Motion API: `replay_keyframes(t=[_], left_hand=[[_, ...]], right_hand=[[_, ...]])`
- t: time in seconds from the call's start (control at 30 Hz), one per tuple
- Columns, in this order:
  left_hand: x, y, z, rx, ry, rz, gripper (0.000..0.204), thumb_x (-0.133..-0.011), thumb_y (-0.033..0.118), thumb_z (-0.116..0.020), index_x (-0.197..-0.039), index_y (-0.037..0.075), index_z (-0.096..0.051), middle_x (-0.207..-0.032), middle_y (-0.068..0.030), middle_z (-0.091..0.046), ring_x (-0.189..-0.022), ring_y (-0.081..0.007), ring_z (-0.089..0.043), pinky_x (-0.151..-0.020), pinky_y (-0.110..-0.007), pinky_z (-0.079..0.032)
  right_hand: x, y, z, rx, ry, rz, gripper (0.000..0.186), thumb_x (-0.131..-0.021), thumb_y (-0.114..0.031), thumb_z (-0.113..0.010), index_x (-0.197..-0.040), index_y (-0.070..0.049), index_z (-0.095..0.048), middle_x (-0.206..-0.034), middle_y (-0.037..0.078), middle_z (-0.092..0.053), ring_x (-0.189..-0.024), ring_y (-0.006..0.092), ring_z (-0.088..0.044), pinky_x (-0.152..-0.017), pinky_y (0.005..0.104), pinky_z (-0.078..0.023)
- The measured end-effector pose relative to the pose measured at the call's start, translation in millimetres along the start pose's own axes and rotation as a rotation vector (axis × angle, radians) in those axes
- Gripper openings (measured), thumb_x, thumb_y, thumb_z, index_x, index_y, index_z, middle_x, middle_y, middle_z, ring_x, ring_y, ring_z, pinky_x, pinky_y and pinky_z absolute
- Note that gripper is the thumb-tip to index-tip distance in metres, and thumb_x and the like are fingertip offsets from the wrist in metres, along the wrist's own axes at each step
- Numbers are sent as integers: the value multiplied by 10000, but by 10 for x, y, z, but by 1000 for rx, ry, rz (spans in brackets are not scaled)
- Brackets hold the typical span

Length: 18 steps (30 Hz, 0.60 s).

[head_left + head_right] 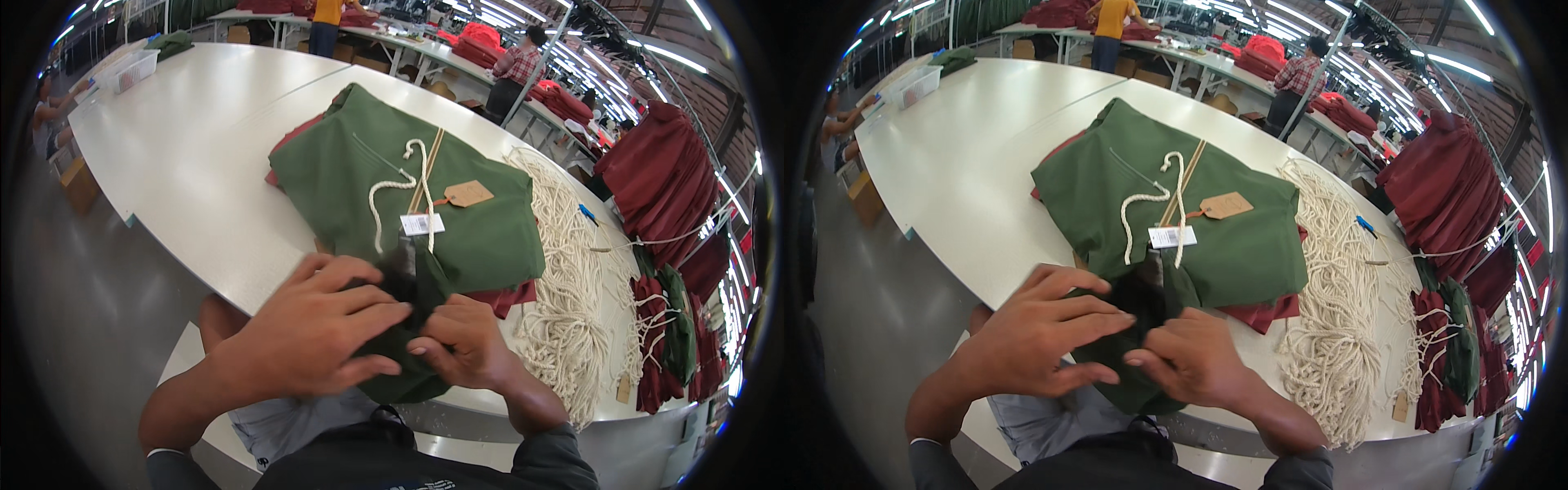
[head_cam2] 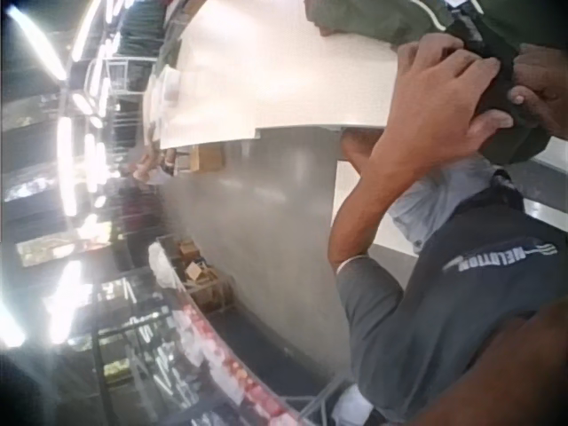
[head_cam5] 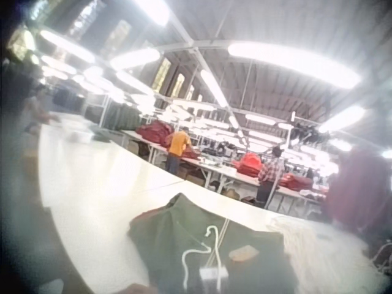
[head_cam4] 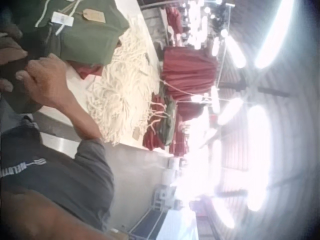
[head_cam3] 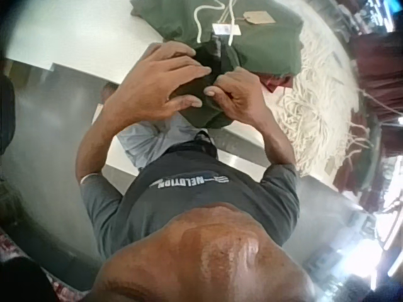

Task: The person attaches white drawstrings to the waistband of folded garments using a metal threading tool. They thread the string through eyelets, tie a knot, and trim the excess with scissors. The person repeats this process on a green garment and then a maroon garment.

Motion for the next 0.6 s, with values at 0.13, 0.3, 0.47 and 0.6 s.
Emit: replay_keyframes(t=[0.13, 0.3, 0.47, 0.6], left_hand=[[53, 64, -90, 102, -220, 125, 276, -881, 308, -764, -1061, 110, -700, -781, -66, -640, -775, -308, -657, -670, -402, -509], [430, -73, 267, 276, -264, 394, 257, -916, 292, -733, -1005, 55, -691, -753, -83, -694, -661, -308, -673, -558, -396, -493], [386, -11, -36, 263, -139, 303, 284, -920, 306, -737, -874, 45, -636, -707, -109, -656, -611, -360, -627, -553, -428, -470], [493, 74, -113, 293, -264, 332, 377, -929, 337, -726, -752, 67, -532, -629, -116, -572, -567, -379, -579, -535, -451, -449]], right_hand=[[-66, -32, -67, 13, 0, 117, 288, -878, -287, -782, -748, -113, -595, -614, 24, -509, -552, 244, -518, -561, 375, -379], [-58, 244, -13, 49, 55, 78, 324, -873, -296, -785, -692, -127, -577, -589, 16, -493, -519, 228, -495, -548, 370, -370], [-117, 125, -256, 28, 13, 129, 339, -843, -264, -817, -662, -110, -576, -592, 18, -487, -538, 223, -497, -548, 362, -346], [-198, 128, -294, 77, 13, 218, 383, -837, -269, -821, -642, -110, -532, -589, 23, -463, -537, 239, -493, -543, 367, -359]])
Point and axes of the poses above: each hand's wrist, its own x-axis away from the middle knuckle, its own z-axis out of the back of the hand, y = z × x, the point moved 2 cm from there along -x, towards the middle knuckle
